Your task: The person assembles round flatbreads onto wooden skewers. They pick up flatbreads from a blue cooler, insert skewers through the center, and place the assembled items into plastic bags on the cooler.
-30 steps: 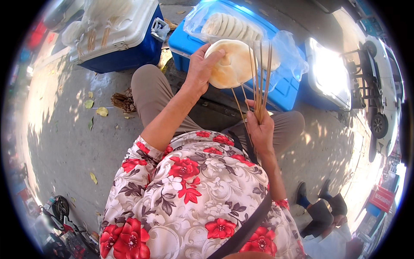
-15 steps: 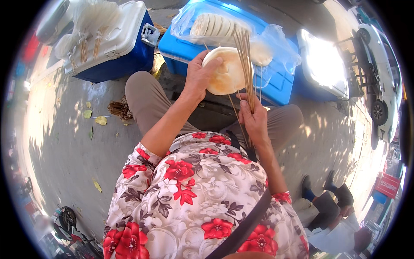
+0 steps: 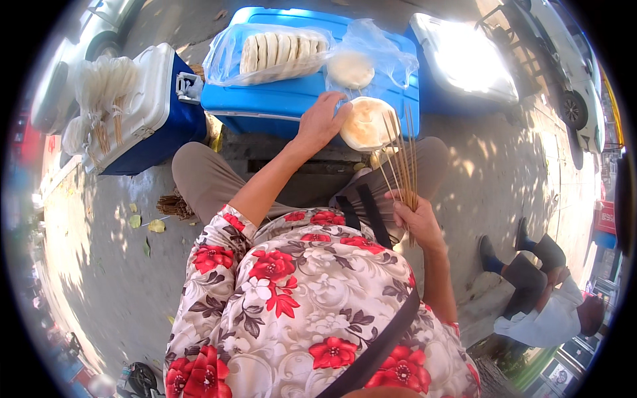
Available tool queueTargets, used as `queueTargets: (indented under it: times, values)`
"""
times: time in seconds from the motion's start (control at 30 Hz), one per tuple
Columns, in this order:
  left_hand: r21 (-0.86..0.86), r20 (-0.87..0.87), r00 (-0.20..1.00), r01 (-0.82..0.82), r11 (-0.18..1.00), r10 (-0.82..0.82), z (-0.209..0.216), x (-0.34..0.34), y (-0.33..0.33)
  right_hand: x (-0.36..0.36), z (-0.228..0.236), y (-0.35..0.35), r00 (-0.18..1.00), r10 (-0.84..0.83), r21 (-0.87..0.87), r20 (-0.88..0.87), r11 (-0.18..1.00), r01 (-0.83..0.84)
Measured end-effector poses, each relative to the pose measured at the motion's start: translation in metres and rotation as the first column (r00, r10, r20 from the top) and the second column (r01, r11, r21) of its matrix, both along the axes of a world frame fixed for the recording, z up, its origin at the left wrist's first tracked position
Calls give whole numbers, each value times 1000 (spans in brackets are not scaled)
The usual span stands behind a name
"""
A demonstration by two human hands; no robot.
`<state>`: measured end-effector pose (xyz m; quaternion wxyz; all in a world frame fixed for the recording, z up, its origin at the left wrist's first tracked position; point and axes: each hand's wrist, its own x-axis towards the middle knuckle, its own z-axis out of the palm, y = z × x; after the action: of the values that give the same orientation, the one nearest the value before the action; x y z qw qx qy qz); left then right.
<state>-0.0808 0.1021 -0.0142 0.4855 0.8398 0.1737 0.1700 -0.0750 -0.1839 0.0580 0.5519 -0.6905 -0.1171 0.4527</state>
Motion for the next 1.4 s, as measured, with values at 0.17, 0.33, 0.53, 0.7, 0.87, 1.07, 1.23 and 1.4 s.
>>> queueTargets:
  times: [0.17, 0.33, 0.53, 0.7, 0.87, 1.07, 1.23, 1.4]
  values:
    - [770, 75, 992, 5, 638, -98, 17, 40, 4, 14, 2, -10, 990, -61, -110, 124, 991, 75]
    - [913, -73, 992, 27, 408, 98, -5, 65, 24, 21, -7, 24, 987, -44, -6, 155, 999, 45]
    - [848, 24, 995, -73, 524, 100, -8, 58, 35, 39, -29, 52, 957, -97, 40, 274, 995, 89]
    - [687, 75, 994, 4, 727, -76, 33, 52, 23, 38, -31, 52, 920, -240, 148, 309, 968, 203]
    - [735, 177, 984, -134, 665, 3, 41, 81, 33, 36, -33, 44, 898, -197, 188, 394, 973, 131]
    - [763, 28, 999, -42, 645, 32, 44, 101, 46, 34, -35, 38, 903, -163, 151, 398, 982, 111]
    - [620, 213, 974, -191, 761, 71, 48, 98, 65, 29, -28, 44, 969, -141, 146, 201, 983, 113]
    - [583, 223, 972, -191, 790, 71, 57, 85, 64, 37, -40, 66, 987, -162, 210, -2, 965, 159]
